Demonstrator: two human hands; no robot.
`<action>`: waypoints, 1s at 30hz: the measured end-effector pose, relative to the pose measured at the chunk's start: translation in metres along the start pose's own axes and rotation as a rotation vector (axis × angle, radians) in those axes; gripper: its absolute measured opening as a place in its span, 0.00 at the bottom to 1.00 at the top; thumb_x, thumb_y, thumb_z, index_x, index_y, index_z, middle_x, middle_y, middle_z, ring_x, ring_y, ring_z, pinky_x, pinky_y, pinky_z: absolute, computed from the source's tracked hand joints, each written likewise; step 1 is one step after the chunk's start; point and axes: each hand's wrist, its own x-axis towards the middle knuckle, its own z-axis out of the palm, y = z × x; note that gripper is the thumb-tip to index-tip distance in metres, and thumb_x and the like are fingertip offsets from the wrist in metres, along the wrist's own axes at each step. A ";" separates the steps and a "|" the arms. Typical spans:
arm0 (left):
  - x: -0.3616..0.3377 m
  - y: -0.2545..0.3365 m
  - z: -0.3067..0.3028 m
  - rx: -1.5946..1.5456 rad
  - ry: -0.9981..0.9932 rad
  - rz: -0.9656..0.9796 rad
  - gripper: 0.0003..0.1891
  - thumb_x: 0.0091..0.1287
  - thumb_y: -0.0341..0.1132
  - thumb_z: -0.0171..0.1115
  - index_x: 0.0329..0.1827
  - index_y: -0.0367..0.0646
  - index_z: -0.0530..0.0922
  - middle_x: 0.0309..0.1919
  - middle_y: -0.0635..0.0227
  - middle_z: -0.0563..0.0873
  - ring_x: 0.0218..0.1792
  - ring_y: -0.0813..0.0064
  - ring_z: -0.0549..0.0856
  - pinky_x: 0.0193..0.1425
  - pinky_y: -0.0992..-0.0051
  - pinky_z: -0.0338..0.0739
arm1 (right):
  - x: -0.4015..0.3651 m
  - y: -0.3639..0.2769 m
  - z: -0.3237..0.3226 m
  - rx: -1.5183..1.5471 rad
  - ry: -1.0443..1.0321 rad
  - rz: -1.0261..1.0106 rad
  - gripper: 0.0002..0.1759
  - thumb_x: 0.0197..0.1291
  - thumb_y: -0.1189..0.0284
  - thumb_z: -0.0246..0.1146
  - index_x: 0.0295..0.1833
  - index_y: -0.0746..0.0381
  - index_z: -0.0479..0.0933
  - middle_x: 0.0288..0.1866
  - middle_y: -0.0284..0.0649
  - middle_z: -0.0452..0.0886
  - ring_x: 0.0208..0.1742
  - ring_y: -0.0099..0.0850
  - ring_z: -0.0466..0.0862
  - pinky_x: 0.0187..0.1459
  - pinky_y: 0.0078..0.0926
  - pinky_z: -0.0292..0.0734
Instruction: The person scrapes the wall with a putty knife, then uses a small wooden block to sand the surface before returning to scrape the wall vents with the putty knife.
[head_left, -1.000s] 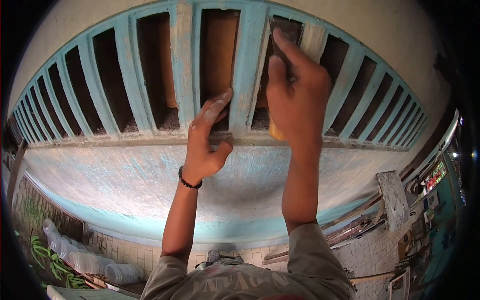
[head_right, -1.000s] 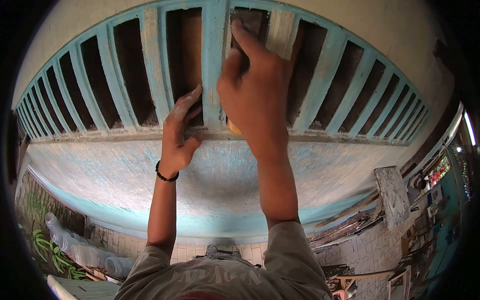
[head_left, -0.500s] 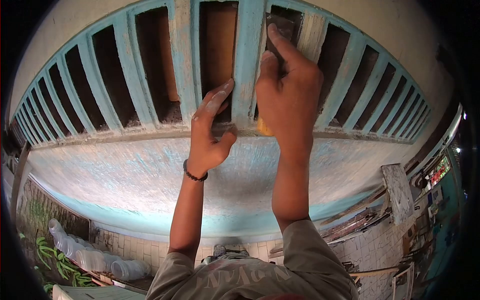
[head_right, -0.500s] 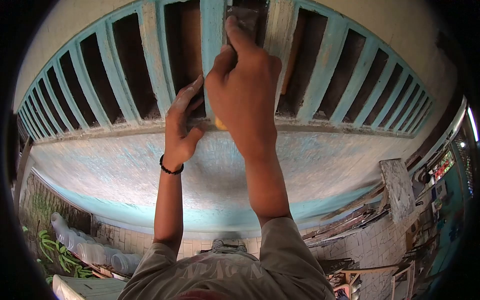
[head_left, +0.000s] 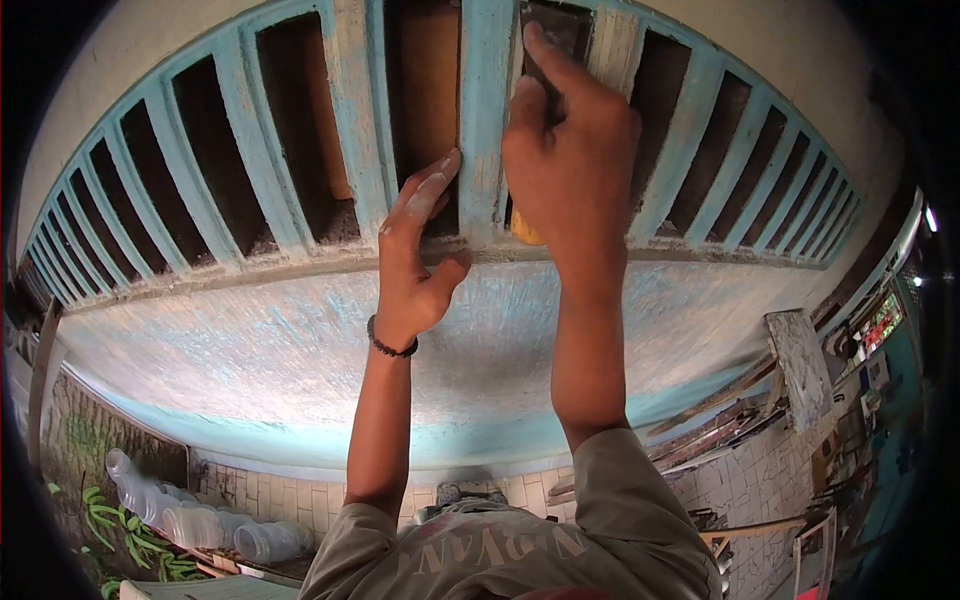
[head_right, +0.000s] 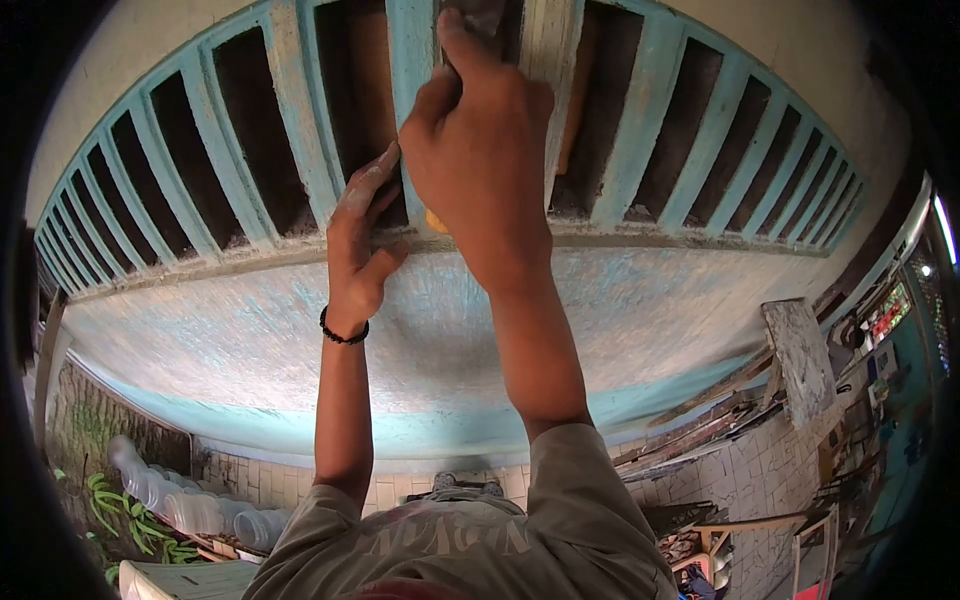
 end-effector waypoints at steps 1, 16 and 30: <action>-0.001 -0.001 0.001 0.000 0.008 0.018 0.43 0.42 0.23 0.58 0.71 0.36 0.75 0.71 0.43 0.78 0.72 0.43 0.78 0.77 0.56 0.73 | -0.007 0.000 -0.002 0.018 -0.034 0.051 0.22 0.67 0.78 0.61 0.65 0.66 0.84 0.26 0.47 0.86 0.21 0.20 0.74 0.28 0.26 0.73; -0.004 -0.006 0.002 -0.006 -0.035 -0.035 0.48 0.43 0.27 0.57 0.78 0.33 0.69 0.78 0.47 0.71 0.79 0.50 0.70 0.83 0.53 0.64 | -0.171 0.016 -0.040 0.181 -0.324 0.479 0.30 0.61 0.86 0.64 0.70 0.58 0.82 0.21 0.42 0.76 0.23 0.15 0.67 0.28 0.18 0.69; -0.004 -0.004 0.000 0.008 -0.052 -0.058 0.47 0.46 0.30 0.58 0.79 0.32 0.68 0.78 0.45 0.71 0.79 0.50 0.70 0.83 0.51 0.65 | -0.171 0.016 -0.048 0.186 -0.411 0.535 0.30 0.60 0.85 0.63 0.70 0.63 0.80 0.49 0.61 0.88 0.39 0.46 0.93 0.40 0.32 0.85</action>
